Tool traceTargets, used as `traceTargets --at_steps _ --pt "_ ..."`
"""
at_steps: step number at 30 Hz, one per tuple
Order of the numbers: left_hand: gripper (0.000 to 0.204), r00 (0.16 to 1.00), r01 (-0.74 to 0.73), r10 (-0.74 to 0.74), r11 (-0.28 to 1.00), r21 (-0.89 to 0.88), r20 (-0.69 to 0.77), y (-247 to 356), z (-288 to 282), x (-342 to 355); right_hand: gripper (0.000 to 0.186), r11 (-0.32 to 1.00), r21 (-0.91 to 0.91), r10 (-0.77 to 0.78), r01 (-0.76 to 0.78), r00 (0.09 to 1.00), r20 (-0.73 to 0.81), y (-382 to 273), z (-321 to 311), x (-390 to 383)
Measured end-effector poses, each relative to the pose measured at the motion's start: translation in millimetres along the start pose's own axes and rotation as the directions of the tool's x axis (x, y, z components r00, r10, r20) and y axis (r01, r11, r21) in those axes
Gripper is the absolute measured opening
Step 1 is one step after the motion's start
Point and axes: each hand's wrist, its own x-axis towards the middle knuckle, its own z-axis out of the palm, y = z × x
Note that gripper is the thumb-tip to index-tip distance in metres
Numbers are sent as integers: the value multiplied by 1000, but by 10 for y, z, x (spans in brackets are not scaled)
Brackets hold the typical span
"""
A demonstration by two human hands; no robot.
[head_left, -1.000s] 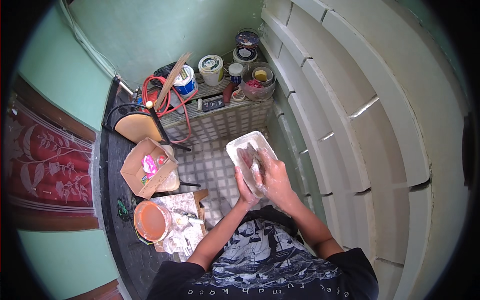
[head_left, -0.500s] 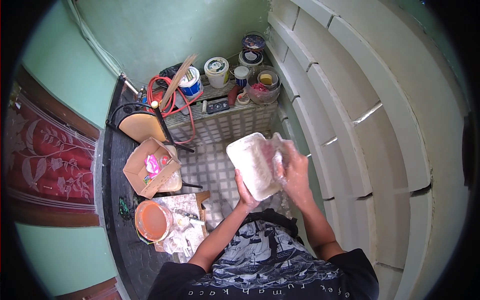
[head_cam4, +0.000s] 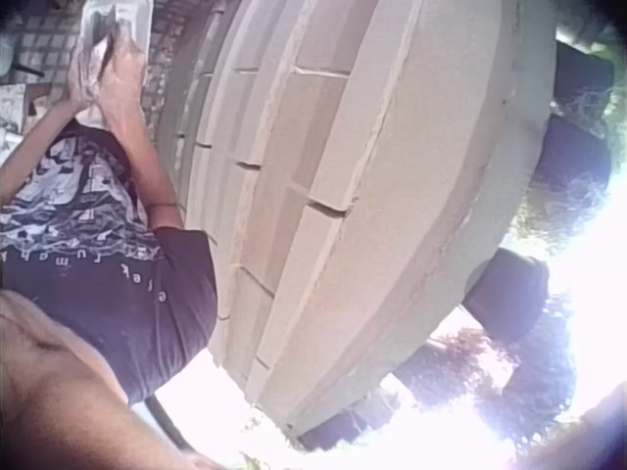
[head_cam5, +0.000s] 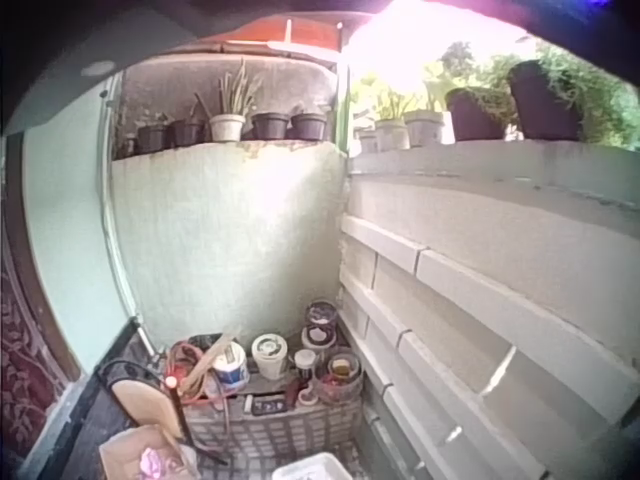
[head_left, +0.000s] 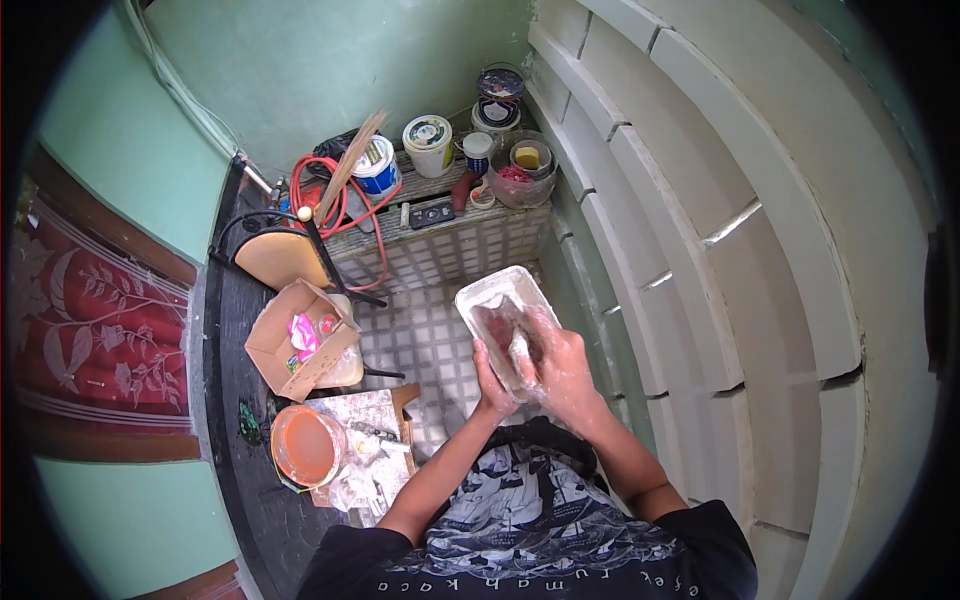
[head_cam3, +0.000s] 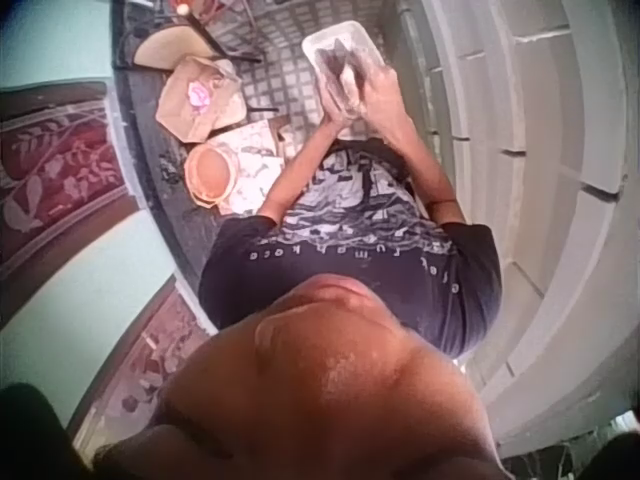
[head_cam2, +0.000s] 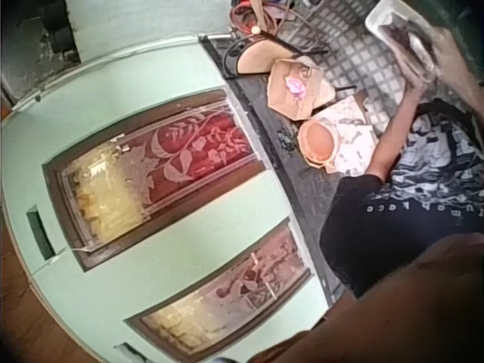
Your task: Applying plaster or putty to a wall using a spreader.
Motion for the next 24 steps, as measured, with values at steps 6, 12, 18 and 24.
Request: traceTargets --at_steps 6,12,18,24 --pt "75 997 79 -77 983 -164 18 -3 42 -20 38 999 -15 49 -49 998 -41 187 -118 74" --pt "74 988 87 -65 984 -156 142 -105 30 -6 36 986 -66 153 -152 988 6 236 -173 65" --pt "72 1000 -22 22 1000 -9 -3 -147 218 12 39 1000 -16 7 -7 1000 -7 231 -165 38" --pt "77 994 98 -86 979 -181 74 -324 172 -9 39 986 -107 138 -131 988 64 263 -435 174"
